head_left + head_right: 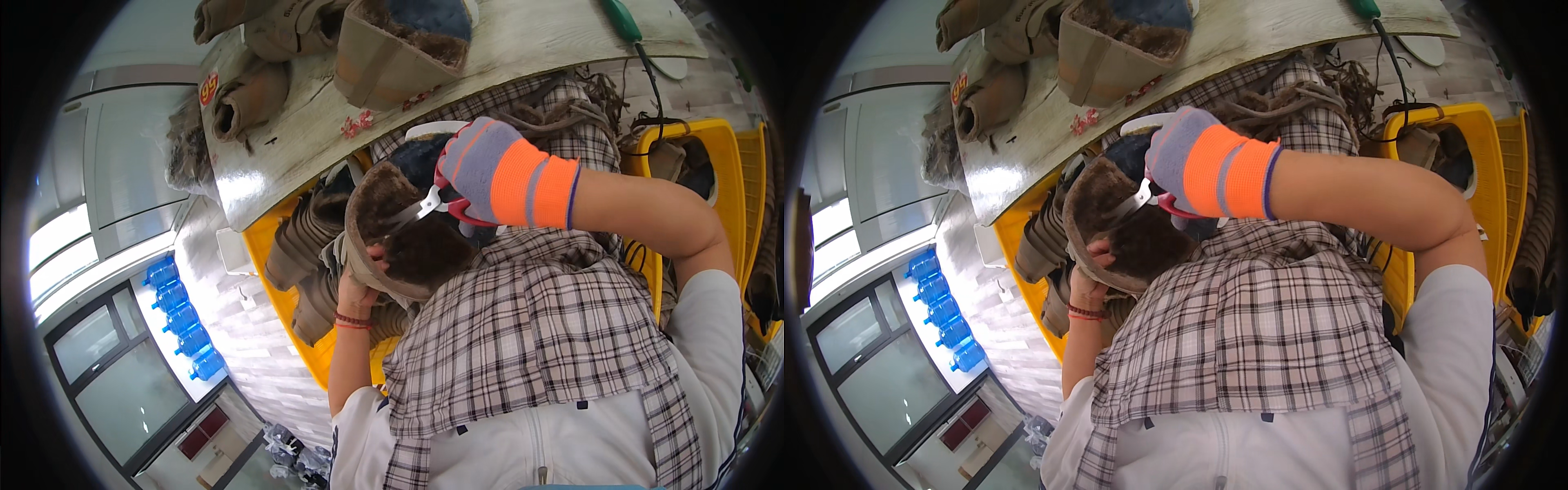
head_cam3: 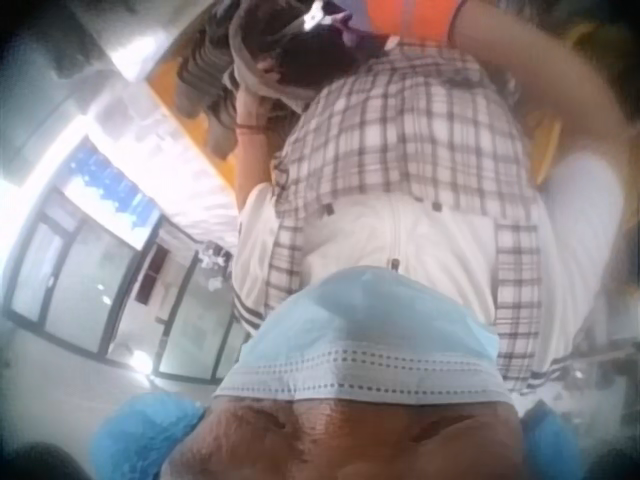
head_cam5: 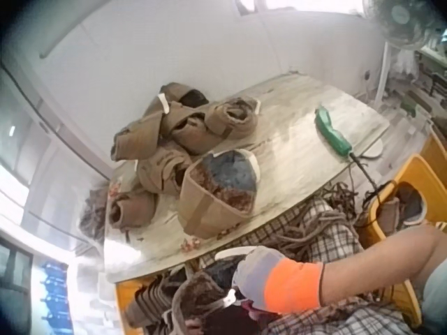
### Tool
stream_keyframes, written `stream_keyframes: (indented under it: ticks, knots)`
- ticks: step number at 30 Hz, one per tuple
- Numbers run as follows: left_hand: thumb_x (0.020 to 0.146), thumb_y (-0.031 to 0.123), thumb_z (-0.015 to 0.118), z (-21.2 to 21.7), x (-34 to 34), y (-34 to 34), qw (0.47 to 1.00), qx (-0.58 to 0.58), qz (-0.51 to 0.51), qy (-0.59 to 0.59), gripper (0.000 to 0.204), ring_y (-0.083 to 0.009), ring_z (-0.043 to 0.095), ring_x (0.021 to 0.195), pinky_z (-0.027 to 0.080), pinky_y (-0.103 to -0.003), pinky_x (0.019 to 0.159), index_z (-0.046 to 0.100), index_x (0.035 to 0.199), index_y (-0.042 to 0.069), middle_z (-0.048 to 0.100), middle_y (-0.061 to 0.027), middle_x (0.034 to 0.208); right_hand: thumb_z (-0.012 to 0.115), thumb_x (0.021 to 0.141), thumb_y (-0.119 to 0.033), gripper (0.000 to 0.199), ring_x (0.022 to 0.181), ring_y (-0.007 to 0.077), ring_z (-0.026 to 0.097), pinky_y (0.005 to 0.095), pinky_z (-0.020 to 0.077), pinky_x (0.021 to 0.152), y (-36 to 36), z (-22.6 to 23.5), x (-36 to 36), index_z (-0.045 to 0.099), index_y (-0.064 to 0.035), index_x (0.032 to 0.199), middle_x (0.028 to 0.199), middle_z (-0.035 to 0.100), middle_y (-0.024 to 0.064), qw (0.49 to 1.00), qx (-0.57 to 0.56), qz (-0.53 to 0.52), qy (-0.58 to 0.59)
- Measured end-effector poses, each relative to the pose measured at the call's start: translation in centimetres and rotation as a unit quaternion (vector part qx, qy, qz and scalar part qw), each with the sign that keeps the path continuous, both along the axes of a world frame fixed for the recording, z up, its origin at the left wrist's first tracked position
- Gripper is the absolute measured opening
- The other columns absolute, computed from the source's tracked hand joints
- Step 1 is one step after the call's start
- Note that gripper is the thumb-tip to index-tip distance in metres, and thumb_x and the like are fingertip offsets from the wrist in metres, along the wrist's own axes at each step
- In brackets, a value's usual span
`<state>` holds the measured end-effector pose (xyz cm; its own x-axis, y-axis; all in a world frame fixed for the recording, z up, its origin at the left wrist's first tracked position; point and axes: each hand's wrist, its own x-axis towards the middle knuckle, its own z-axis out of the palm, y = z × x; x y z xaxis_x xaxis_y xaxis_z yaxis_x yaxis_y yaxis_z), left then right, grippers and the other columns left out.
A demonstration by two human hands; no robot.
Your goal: The person trims the interior lining of several brown boots using a green electric trimmer and red-handled scissors. They repeatedly pick up boots from a yellow basket, trim the inside, and place them back. The work occurs at a wooden table with a fan and water bottles visible in the background.
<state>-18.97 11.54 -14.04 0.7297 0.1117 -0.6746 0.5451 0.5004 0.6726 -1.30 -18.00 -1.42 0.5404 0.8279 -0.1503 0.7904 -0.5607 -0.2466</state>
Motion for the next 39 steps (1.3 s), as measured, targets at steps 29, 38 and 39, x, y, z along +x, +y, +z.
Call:
stream_keyframes:
  ticks: [29,38,39]
  knots:
    - [0.085,0.015,0.056,-1.0,-0.4,0.9,1.0,-0.023,0.009,-0.009,0.026,-0.0174,0.062,0.072,0.052,-0.028,0.069,0.058,0.106,-0.001,0.062,-0.0091,0.095,0.071,0.067,-0.029,0.022,0.071,0.0228,0.062,0.034,0.0483,0.059,-1.1,0.9,1.1,0.066,-0.0132,0.082,0.073,0.063,0.0039,0.999,0.031,-0.017,0.036]
    - [0.084,0.005,0.054,-0.3,1.0,-1.0,0.989,-0.104,-0.097,-0.041,0.027,-0.0187,0.06,0.087,0.05,-0.03,0.077,0.057,0.109,-0.001,0.062,-0.0094,0.099,0.071,0.071,-0.037,0.036,0.076,0.0249,0.064,0.0328,0.0504,0.066,-3.6,-0.7,-0.7,0.065,-0.0109,0.095,0.082,0.064,0.0093,0.976,0.173,-0.106,0.075]
    - [0.084,0.005,0.054,-0.9,0.3,-0.5,0.993,-0.072,-0.084,-0.038,0.029,-0.0192,0.059,0.091,0.049,-0.031,0.08,0.055,0.112,-0.001,0.061,-0.01,0.104,0.07,0.072,-0.035,0.035,0.076,0.0256,0.064,0.0327,0.0504,0.067,-3.6,-1.1,-0.9,0.065,-0.0102,0.095,0.082,0.064,0.01,0.961,0.209,-0.152,0.103]
